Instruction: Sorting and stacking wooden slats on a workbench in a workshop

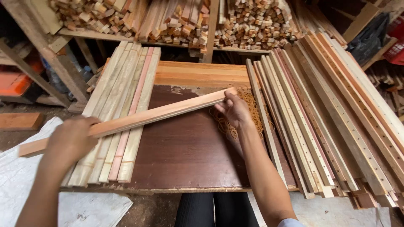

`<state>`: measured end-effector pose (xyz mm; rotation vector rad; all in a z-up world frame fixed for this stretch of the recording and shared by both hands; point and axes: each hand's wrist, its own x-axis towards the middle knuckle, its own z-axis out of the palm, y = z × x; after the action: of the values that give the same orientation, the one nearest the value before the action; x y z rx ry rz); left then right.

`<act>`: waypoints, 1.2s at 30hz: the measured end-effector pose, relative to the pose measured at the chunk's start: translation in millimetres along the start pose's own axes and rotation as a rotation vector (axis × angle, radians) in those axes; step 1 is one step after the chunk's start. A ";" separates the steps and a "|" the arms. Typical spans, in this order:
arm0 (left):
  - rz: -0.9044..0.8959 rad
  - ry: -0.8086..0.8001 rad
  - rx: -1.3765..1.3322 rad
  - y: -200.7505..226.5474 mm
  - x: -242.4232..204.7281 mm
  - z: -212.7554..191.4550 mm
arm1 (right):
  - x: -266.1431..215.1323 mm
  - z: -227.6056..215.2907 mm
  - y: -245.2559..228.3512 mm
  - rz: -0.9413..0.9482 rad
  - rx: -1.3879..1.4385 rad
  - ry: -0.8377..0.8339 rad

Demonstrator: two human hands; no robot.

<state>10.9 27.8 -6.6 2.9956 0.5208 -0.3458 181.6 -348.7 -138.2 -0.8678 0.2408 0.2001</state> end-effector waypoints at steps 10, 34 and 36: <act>-0.086 -0.124 0.206 -5.4 52.1 40.3 | 13.4 -20.8 23.2 -0.020 -0.012 0.075; 0.684 0.064 -0.228 243.5 69.6 78.7 | 8.8 -68.9 -0.7 -0.207 -0.484 0.068; 0.679 0.061 -0.226 241.8 70.3 81.1 | 10.3 -76.6 -1.4 -0.278 -0.974 -0.068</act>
<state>141.2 -186.0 -91.9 2.7454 -0.4299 -0.1250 182.0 -408.0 -187.9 -1.8413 -0.0661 0.0764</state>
